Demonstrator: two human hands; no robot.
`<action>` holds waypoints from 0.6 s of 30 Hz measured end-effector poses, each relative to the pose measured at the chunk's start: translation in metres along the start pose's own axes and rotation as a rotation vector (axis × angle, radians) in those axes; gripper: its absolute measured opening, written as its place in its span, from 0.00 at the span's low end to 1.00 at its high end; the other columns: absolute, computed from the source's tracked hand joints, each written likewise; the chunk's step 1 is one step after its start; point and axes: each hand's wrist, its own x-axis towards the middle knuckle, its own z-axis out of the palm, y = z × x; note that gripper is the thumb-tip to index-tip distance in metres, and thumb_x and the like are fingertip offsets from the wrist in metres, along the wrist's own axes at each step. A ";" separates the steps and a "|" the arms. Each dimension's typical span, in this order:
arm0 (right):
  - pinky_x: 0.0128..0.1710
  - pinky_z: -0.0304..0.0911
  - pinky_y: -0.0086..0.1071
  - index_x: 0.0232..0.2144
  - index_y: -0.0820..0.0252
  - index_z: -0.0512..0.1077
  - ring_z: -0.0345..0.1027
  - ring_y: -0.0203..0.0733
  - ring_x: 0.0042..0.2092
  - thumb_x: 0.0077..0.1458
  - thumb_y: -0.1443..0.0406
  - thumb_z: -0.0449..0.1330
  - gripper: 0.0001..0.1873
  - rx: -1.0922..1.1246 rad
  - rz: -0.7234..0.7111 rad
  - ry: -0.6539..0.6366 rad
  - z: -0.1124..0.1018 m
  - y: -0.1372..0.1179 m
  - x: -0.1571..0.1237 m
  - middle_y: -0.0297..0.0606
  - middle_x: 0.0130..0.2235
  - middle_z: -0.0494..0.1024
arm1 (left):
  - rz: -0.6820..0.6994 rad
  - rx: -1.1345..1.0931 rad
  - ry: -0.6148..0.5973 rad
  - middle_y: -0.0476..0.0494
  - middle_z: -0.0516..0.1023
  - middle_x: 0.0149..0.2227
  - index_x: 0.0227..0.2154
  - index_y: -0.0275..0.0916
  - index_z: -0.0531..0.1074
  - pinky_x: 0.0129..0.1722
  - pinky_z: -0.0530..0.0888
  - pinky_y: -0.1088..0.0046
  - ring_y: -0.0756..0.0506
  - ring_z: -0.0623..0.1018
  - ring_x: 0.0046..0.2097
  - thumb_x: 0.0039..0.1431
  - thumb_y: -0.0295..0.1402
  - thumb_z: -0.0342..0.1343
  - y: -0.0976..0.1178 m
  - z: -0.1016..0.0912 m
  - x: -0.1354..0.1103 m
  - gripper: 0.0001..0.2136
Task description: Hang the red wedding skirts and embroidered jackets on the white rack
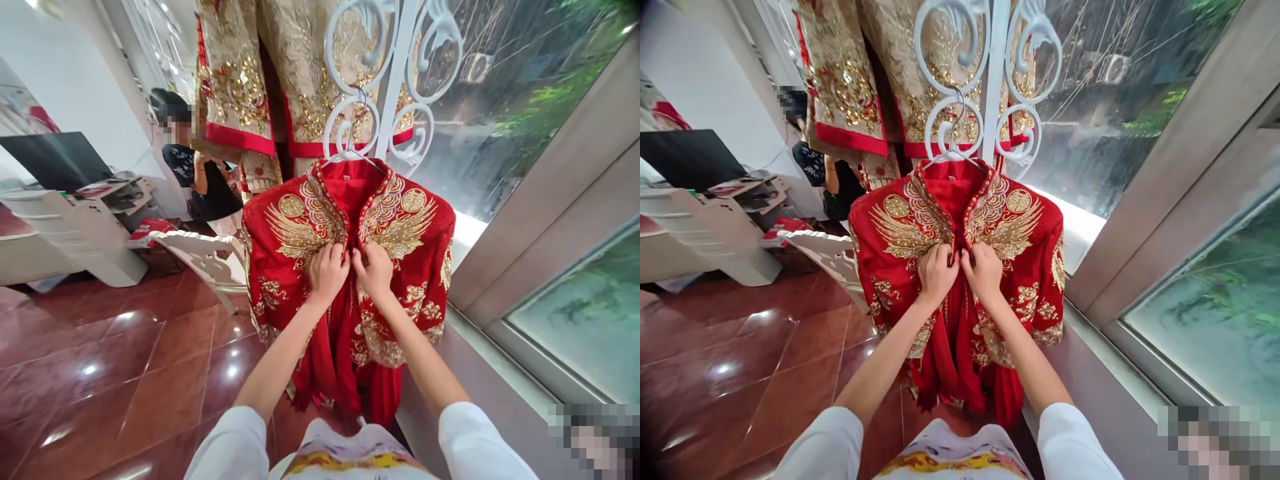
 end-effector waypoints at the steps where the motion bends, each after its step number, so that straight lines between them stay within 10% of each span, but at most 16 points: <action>1: 0.31 0.52 0.31 0.23 0.58 0.61 0.56 0.38 0.30 0.55 0.62 0.50 0.10 -0.108 0.001 0.064 0.004 0.002 -0.018 0.35 0.26 0.65 | -0.002 -0.004 0.089 0.39 0.74 0.32 0.32 0.37 0.68 0.38 0.66 0.68 0.43 0.74 0.36 0.60 0.39 0.48 -0.007 0.005 -0.013 0.11; 4: 0.34 0.55 0.33 0.29 0.60 0.65 0.59 0.42 0.32 0.52 0.63 0.54 0.05 -0.298 0.049 0.140 0.007 0.013 -0.066 0.39 0.28 0.68 | -0.075 0.049 0.216 0.35 0.72 0.35 0.33 0.35 0.67 0.41 0.65 0.65 0.41 0.72 0.40 0.57 0.39 0.52 -0.033 0.008 -0.057 0.11; 9: 0.27 0.51 0.30 0.20 0.58 0.59 0.57 0.38 0.26 0.58 0.63 0.51 0.15 -0.180 0.159 -0.076 -0.015 0.014 -0.097 0.35 0.22 0.65 | -0.143 0.130 -0.117 0.42 0.71 0.29 0.25 0.38 0.67 0.35 0.66 0.66 0.42 0.70 0.35 0.56 0.33 0.51 -0.057 -0.010 -0.107 0.07; 15: 0.22 0.46 0.28 0.15 0.59 0.52 0.50 0.30 0.19 0.61 0.64 0.47 0.22 0.391 0.002 -0.258 -0.059 -0.047 -0.071 0.30 0.17 0.57 | 0.032 -0.348 -0.344 0.41 0.73 0.28 0.24 0.39 0.70 0.33 0.68 0.70 0.45 0.72 0.34 0.53 0.27 0.49 0.004 -0.029 -0.115 0.06; 18: 0.22 0.46 0.28 0.14 0.59 0.52 0.50 0.30 0.19 0.60 0.62 0.47 0.23 0.427 0.047 -0.345 -0.040 -0.045 -0.061 0.30 0.16 0.57 | -0.152 -0.462 -0.449 0.40 0.75 0.31 0.31 0.38 0.73 0.35 0.70 0.70 0.45 0.74 0.34 0.53 0.27 0.49 0.018 -0.008 -0.106 0.07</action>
